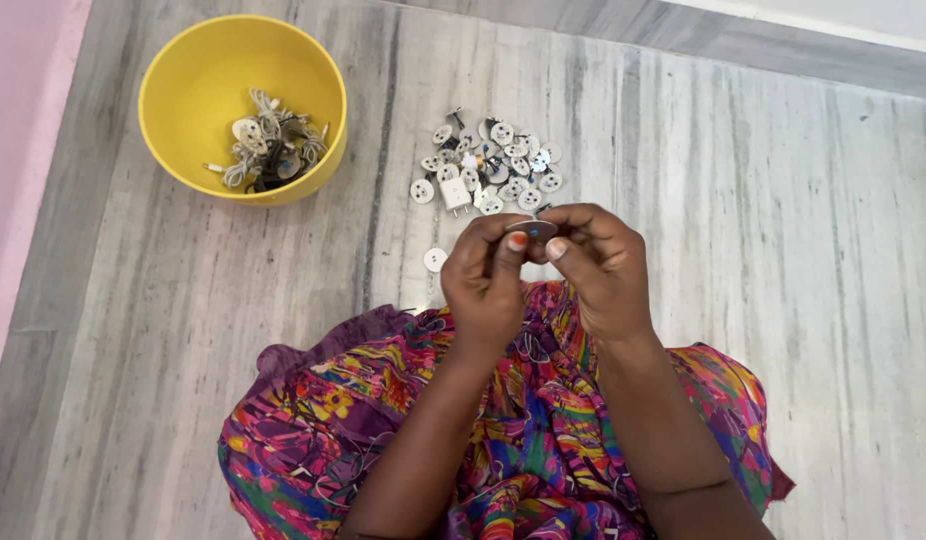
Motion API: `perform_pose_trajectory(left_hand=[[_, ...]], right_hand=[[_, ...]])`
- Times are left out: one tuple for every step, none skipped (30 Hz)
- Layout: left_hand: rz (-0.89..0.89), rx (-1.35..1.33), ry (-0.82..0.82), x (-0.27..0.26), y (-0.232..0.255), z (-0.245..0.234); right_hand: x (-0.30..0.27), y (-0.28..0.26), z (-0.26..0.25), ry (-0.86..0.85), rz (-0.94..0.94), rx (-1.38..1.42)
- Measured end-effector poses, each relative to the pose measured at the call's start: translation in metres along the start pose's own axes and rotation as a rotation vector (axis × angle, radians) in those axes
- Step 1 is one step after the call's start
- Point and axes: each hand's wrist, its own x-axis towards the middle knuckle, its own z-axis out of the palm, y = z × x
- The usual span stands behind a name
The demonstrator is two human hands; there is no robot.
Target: The person sits on the floor and assembles small electronic components by hand. They pick up circular printed circuit boards and pins, insert the pins into the boards, and place the assembled units into a yellow bowl.
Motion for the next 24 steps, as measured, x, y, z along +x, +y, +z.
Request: perform_pose_trajectory(left_hand=[[-0.072,-0.124,-0.007,0.0,0.0,-0.001],[-0.11,-0.148,-0.018,0.001,0.0,-0.003],[-0.147,-0.172,-0.029,0.002,0.001,-0.004],[-0.185,-0.195,-0.039,0.003,0.002,-0.006],[-0.19,-0.194,-0.056,0.004,0.003,-0.007],[-0.196,-0.194,-0.072,0.005,0.005,-0.007],[-0.203,-0.193,-0.089,0.006,0.006,-0.008],[-0.195,-0.182,-0.099,0.007,0.007,-0.008],[-0.186,-0.17,-0.11,0.007,0.007,-0.008],[-0.179,-0.158,-0.12,0.007,0.008,-0.008],[-0.181,-0.164,-0.125,0.007,0.008,-0.009],[-0.183,-0.168,-0.128,0.006,0.007,-0.01],[-0.186,-0.173,-0.131,0.006,0.006,-0.012],[-0.187,-0.186,-0.136,0.005,0.005,-0.013],[-0.187,-0.199,-0.14,0.005,0.004,-0.015],[-0.187,-0.212,-0.146,0.005,0.002,-0.017],[-0.209,-0.212,-0.147,0.005,0.001,-0.019],[-0.229,-0.212,-0.151,0.006,-0.001,-0.021],[-0.25,-0.213,-0.155,0.008,-0.002,-0.024],[-0.287,-0.289,-0.187,0.01,-0.003,-0.027],[-0.324,-0.365,-0.22,0.012,-0.003,-0.03],[-0.363,-0.44,-0.251,0.014,-0.003,-0.033],[-0.4,-0.493,-0.263,0.015,-0.004,-0.036],[-0.438,-0.548,-0.275,0.016,-0.005,-0.038]], right_hand=[[-0.001,-0.001,-0.001,-0.005,-0.024,-0.018],[-0.001,-0.002,-0.001,-0.01,-0.05,-0.036],[-0.002,-0.003,-0.001,-0.015,-0.075,-0.055],[-0.003,-0.004,0.0,0.007,-0.099,-0.08],[-0.003,-0.004,0.001,0.029,-0.123,-0.104],[-0.004,-0.005,0.003,0.053,-0.145,-0.129],[-0.005,-0.006,0.004,0.064,-0.182,-0.214],[-0.007,-0.008,0.004,0.075,-0.218,-0.3],[-0.008,-0.01,0.005,0.086,-0.253,-0.386],[-0.01,-0.012,0.006,0.081,-0.257,-0.392],[-0.012,-0.013,0.007,0.077,-0.26,-0.399],[-0.014,-0.015,0.008,0.071,-0.263,-0.405],[-0.014,-0.016,0.009,0.063,-0.266,-0.403],[-0.014,-0.016,0.009,0.055,-0.271,-0.401],[-0.014,-0.017,0.009,0.047,-0.275,-0.399],[-0.014,-0.018,0.01,0.042,-0.28,-0.394],[-0.015,-0.018,0.011,0.038,-0.286,-0.389],[-0.016,-0.019,0.012,0.035,-0.294,-0.385],[-0.018,-0.021,0.013,0.019,-0.291,-0.348],[-0.02,-0.023,0.013,0.003,-0.291,-0.312],[-0.021,-0.025,0.013,-0.012,-0.29,-0.276],[-0.021,-0.027,0.013,0.006,-0.291,-0.289],[-0.021,-0.03,0.012,0.024,-0.291,-0.303],[-0.021,-0.033,0.011,0.042,-0.291,-0.318]])
